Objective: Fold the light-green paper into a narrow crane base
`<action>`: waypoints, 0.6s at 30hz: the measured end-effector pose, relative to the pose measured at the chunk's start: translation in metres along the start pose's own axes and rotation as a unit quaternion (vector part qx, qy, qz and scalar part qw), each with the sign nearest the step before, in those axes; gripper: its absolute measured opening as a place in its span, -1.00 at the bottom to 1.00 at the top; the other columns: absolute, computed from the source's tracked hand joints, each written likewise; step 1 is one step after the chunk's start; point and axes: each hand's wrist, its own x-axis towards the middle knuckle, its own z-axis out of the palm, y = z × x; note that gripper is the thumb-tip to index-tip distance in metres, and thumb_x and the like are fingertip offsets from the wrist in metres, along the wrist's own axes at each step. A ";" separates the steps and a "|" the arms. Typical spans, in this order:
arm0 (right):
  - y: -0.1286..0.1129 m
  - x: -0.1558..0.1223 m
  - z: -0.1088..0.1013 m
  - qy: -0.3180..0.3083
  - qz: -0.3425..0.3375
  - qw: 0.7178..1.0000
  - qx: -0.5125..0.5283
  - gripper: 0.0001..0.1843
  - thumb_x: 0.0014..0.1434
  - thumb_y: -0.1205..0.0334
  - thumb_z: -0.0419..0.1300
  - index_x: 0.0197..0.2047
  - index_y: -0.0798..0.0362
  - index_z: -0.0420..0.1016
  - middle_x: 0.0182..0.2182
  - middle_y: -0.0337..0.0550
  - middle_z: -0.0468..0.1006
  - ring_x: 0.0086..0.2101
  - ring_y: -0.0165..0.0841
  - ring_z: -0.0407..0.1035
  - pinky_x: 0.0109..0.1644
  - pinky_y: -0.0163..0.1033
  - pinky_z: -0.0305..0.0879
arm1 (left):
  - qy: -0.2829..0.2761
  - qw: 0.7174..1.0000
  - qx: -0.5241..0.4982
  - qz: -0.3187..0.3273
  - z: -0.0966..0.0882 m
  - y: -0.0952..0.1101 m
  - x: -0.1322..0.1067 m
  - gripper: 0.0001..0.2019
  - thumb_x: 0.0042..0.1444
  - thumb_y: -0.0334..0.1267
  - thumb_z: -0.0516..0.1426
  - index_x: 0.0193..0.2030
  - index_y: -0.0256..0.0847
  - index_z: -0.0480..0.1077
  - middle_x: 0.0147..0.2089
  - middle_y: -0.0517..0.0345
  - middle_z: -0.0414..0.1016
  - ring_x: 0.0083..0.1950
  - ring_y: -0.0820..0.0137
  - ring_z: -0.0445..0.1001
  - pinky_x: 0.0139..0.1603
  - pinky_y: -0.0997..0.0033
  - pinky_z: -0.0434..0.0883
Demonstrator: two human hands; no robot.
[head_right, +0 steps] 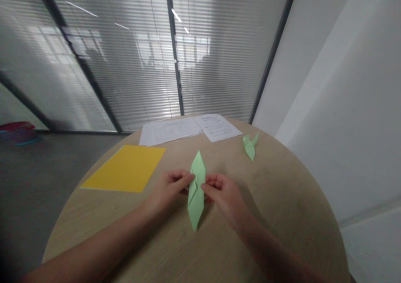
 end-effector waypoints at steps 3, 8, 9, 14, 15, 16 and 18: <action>-0.002 -0.002 0.002 0.017 0.015 1.000 -0.001 -0.61 -0.03 -0.10 0.46 -0.29 0.03 0.59 -0.39 -0.11 0.70 -0.41 -0.26 0.55 -0.33 -0.19 0.46 | 0.004 1.000 0.010 0.014 0.000 0.002 -0.002 -0.68 0.02 0.00 0.34 -0.44 -0.24 0.52 -0.48 0.18 0.50 -0.46 0.44 0.45 -0.37 0.45 0.44; -0.003 -0.003 0.004 0.006 0.012 1.000 -0.024 -0.63 -0.03 -0.11 0.45 -0.40 0.02 0.57 -0.48 -0.18 0.64 -0.46 -0.30 0.50 -0.36 -0.22 0.44 | 0.018 1.000 0.007 0.012 0.000 0.005 -0.002 -0.71 0.05 -0.02 0.31 -0.35 -0.25 0.54 -0.42 0.16 0.54 -0.41 0.42 0.48 -0.36 0.43 0.46; -0.002 -0.003 0.004 0.004 0.008 0.999 -0.031 -0.64 -0.02 -0.10 0.45 -0.40 0.02 0.57 -0.48 -0.19 0.63 -0.46 -0.31 0.50 -0.37 -0.24 0.43 | 0.019 1.000 0.008 0.010 -0.001 0.005 -0.002 -0.71 0.06 -0.02 0.31 -0.36 -0.25 0.53 -0.42 0.15 0.54 -0.41 0.42 0.48 -0.35 0.43 0.47; -0.001 -0.004 0.004 0.008 -0.016 0.999 -0.042 -0.65 0.06 -0.13 0.40 -0.37 0.00 0.57 -0.47 -0.20 0.62 -0.47 -0.32 0.48 -0.41 -0.25 0.42 | 0.006 1.000 0.021 0.016 -0.002 0.006 -0.003 -0.71 0.04 -0.02 0.31 -0.40 -0.24 0.50 -0.45 0.17 0.51 -0.41 0.42 0.46 -0.33 0.42 0.46; -0.001 -0.004 0.004 0.009 -0.021 0.999 -0.042 -0.64 0.08 -0.15 0.38 -0.37 -0.01 0.57 -0.47 -0.20 0.61 -0.47 -0.30 0.49 -0.41 -0.24 0.43 | 0.003 1.000 0.024 0.014 -0.001 0.006 -0.003 -0.70 0.03 -0.01 0.31 -0.40 -0.24 0.50 -0.45 0.17 0.50 -0.41 0.42 0.46 -0.34 0.42 0.45; -0.002 -0.004 0.003 0.009 -0.025 0.999 -0.044 -0.63 0.10 -0.16 0.37 -0.37 -0.01 0.56 -0.48 -0.20 0.60 -0.46 -0.30 0.49 -0.41 -0.23 0.43 | 0.001 1.000 0.027 0.010 -0.001 0.006 -0.004 -0.69 0.03 0.01 0.31 -0.40 -0.24 0.50 -0.45 0.17 0.50 -0.41 0.41 0.46 -0.34 0.41 0.45; -0.004 -0.004 0.001 0.014 -0.039 0.998 -0.048 -0.63 0.12 -0.16 0.35 -0.39 -0.02 0.55 -0.49 -0.21 0.58 -0.46 -0.30 0.48 -0.40 -0.23 0.42 | -0.004 0.999 0.032 -0.001 0.001 0.006 -0.004 -0.67 0.04 0.04 0.30 -0.38 -0.23 0.51 -0.43 0.16 0.51 -0.40 0.40 0.47 -0.35 0.41 0.45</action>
